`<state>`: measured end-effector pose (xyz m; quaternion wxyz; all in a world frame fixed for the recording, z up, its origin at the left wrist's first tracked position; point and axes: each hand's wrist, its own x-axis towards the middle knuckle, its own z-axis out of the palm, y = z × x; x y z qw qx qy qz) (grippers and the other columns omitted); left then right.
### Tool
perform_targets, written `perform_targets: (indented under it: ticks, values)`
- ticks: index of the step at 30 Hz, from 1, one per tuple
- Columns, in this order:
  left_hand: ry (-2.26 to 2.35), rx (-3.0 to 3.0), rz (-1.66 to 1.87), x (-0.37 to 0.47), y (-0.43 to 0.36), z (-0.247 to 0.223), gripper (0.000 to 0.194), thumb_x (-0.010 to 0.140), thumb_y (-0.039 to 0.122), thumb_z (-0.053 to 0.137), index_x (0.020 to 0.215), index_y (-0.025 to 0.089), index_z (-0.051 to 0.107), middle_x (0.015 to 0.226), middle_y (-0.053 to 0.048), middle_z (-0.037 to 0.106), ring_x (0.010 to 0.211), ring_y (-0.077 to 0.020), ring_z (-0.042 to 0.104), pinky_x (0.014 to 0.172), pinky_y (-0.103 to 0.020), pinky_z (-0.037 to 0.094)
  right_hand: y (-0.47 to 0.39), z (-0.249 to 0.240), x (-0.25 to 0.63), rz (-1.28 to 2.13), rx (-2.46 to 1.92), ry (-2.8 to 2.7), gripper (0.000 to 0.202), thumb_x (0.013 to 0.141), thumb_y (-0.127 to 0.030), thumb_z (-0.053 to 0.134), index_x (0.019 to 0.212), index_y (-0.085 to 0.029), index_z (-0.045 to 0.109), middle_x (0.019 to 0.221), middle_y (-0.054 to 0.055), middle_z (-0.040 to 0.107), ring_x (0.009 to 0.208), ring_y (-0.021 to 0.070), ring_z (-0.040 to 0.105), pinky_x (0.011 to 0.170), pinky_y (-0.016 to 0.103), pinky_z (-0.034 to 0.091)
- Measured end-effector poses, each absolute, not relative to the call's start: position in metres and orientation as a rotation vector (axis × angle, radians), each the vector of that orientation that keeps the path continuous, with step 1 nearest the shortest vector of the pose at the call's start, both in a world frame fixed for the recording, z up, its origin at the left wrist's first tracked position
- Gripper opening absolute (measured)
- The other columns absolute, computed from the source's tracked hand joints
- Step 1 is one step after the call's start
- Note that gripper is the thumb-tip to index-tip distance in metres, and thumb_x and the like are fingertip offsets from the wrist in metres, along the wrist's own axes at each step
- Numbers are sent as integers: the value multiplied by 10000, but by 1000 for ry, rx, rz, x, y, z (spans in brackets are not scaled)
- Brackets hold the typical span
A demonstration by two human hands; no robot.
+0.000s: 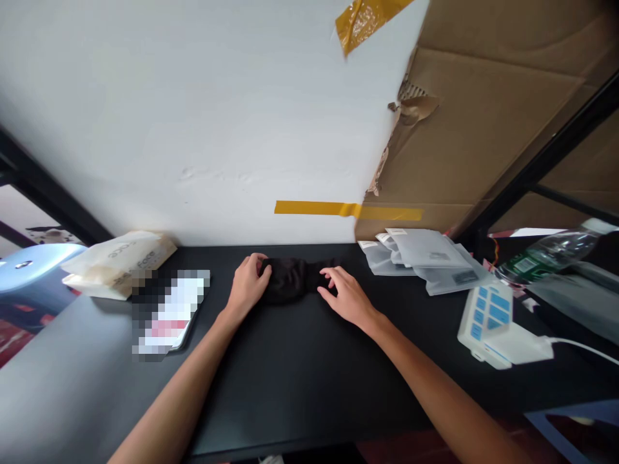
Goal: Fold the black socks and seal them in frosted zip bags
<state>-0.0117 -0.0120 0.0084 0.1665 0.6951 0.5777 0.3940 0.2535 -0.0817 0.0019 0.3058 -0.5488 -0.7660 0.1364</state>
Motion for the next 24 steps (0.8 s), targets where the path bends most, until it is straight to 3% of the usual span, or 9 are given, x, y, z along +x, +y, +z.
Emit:
perform_targets:
  ticks: [4,7,10,12,16,19,22,24]
  values:
    - [1569,2418,1087,8,-35,18,377,941,448,549,1212,198,625,1139,-112,598,1011,-261,603,906,-399,505,-84,7,252,304,-1546,-2064,345,924,-267,644,1265,-232,609,1148,63,678,901,198,679,837,346,535]
    - [1357,2711,805,31,-53,19,570,849,540,688,1328,248,590,1201,-114,608,1058,-305,587,907,-442,506,-83,8,251,281,-1621,-2075,390,907,-303,672,1287,-238,614,1122,58,699,954,219,686,843,346,518]
    - [1271,2683,727,33,-52,18,385,892,364,635,1261,251,628,1159,-90,657,1037,-278,621,892,-407,517,-81,10,255,269,-1690,-2081,455,895,-332,688,1331,-236,603,1057,53,716,904,221,686,828,346,507]
    - [1332,2473,919,18,-39,18,315,899,254,563,1206,228,632,1100,-65,687,1000,-238,650,886,-360,526,-78,11,261,268,-1720,-2067,480,888,-352,696,1341,-222,606,993,47,723,897,226,683,831,345,503]
    - [1725,1887,1522,-29,-7,21,421,824,222,575,1243,181,572,1068,-71,659,886,-208,640,777,-331,542,-72,11,275,282,-1754,-2055,463,882,-428,704,1278,-192,661,889,42,713,891,234,683,833,345,502]
    - [1831,1836,1706,-44,-1,26,392,806,186,564,1197,165,592,1066,-89,608,853,-196,612,720,-317,535,-72,12,281,247,-1767,-2059,424,877,-453,704,1223,-209,693,890,43,706,874,233,679,802,345,507]
    - [1630,2298,1446,-33,-10,25,260,892,248,560,1132,188,638,1079,-89,624,958,-223,624,859,-372,533,-72,13,282,169,-1689,-2089,342,880,-417,701,1164,-226,712,946,50,701,909,231,662,820,347,513]
    - [1461,2592,1105,-19,-17,21,327,920,348,597,1211,202,630,1163,-106,648,1078,-275,617,957,-440,503,-72,11,281,93,-1584,-2120,339,868,-400,718,1157,-222,711,1072,73,694,1016,249,638,910,372,504]
